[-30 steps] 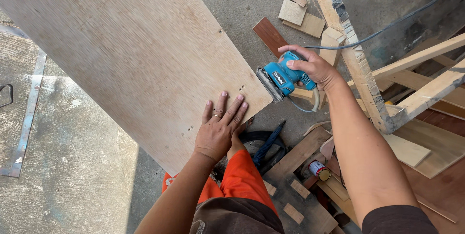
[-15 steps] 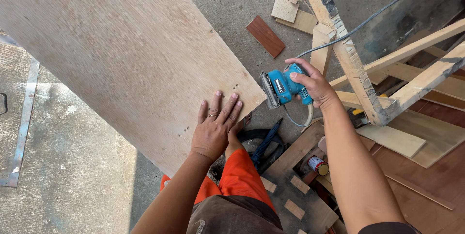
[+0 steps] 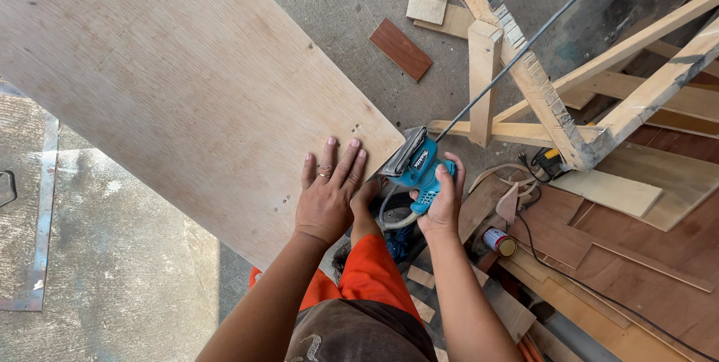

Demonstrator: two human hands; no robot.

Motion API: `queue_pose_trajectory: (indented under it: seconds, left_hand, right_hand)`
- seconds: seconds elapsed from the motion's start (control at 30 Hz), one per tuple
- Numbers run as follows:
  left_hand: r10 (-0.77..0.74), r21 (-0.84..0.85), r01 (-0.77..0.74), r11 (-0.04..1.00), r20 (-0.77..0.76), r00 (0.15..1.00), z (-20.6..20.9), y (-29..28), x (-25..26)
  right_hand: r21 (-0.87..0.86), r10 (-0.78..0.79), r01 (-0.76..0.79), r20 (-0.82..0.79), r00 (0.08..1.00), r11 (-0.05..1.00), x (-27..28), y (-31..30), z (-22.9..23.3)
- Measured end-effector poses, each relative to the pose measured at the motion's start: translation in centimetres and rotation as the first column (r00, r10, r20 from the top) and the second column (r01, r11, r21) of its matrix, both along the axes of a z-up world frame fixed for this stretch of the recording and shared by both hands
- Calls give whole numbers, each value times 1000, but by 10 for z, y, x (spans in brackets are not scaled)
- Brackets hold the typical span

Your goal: The person uses a blue electric sander to smooth the edges and surface of a rectangular wooden board. They reposition the board multiple times to access different sides and corners, maintaining a firm grip on the tool throughout the process.

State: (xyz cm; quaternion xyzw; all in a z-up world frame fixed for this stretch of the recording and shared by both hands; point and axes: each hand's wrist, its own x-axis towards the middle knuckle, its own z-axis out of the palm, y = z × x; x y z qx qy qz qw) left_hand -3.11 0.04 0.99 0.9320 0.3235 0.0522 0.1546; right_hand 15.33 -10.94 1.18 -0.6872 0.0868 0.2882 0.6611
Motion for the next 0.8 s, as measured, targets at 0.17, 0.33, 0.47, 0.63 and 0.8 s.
queue_pose_trajectory:
  seconds: [0.17, 0.33, 0.47, 0.63, 0.8]
  left_hand:
    - [0, -1, 0, 1000, 31, 1000, -10, -2, 0]
    - [7, -16, -6, 1000, 44, 999, -15, -3, -1]
    - [3, -22, -2, 1000, 52, 999, -17, -4, -2]
    - [0, -25, 1, 1000, 28, 1000, -14, -2, -2]
    - [-10, -35, 11, 999, 25, 1000, -10, -1, -2]
  right_hand:
    - [30, -35, 35, -8, 999, 999, 5, 2, -8]
    - [-2, 140, -140, 67, 988, 990, 58, 21, 12]
    - [-120, 514, -502, 104, 852, 857, 112, 52, 28]
    - [-176, 802, -785, 47, 596, 594, 142, 121, 53]
    - [-218, 922, -903, -32, 386, 370, 143, 159, 68]
